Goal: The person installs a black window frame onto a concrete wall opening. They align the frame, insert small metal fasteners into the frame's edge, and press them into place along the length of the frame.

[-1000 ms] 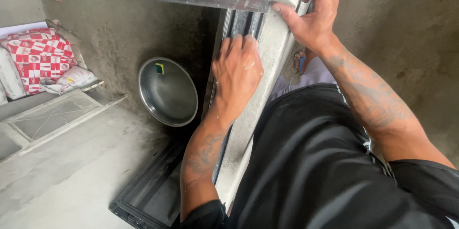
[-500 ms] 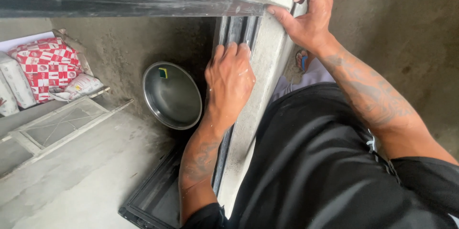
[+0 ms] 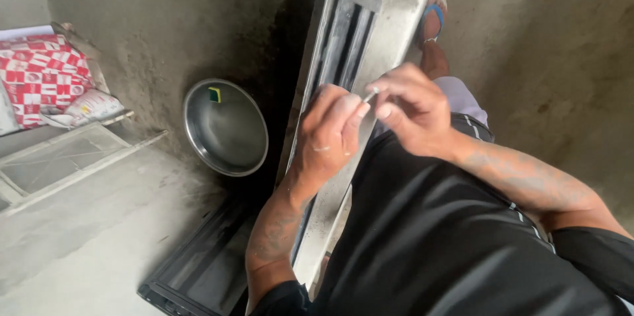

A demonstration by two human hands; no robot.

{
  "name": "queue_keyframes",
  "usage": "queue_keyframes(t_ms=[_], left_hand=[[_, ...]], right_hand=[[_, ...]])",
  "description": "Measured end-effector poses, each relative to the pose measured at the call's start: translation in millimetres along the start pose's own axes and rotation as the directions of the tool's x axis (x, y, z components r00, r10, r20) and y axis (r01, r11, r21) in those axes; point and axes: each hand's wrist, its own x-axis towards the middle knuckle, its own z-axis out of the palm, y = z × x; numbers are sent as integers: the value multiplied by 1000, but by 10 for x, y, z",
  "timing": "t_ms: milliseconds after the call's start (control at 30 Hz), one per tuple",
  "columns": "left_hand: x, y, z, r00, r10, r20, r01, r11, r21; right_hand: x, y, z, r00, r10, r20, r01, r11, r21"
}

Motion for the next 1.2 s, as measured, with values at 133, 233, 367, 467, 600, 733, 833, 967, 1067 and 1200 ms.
queue_keyframes(t_ms=[133,233,367,467,600,733,833,967,1067,1200], left_hand=[[-97,-46,-75,987,156,-42,-157,987,-15],[-219,-110,-98,981,183,-65,-186,982,-46],[-247,-114,-256,993,109,-47,-118,954,-276],[-301,-84,-352,995,-94,35,100,883,-459],[-397,-63,-321,979,-158,132,204,681,-703],[-387,-51,-360,974,-223,-41,129,694,-709],[-418,-18,-402,976,-216,-23,156,772,-616],[-505,-71,-429,978,-200,-64,126,804,-581],[-511,-89,-530,986,-163,-36,137,914,-381],[-523,-155,-442,987,-79,142,129,914,-384]], right_hand=[[-64,-71,116,996,59,71,-72,978,198],[-11,-220,168,998,-5,69,-9,979,205],[-1,-283,211,993,-55,105,32,978,208],[-25,-452,308,983,-13,185,-23,982,189],[-43,-569,390,955,-7,296,-48,983,178],[108,-769,395,946,37,322,-68,994,86],[80,-776,382,948,46,316,-39,999,-29],[-9,-681,397,948,-12,318,52,992,-116],[-48,-612,332,946,-32,322,104,972,-209],[-24,-644,296,929,-26,370,140,948,-286]])
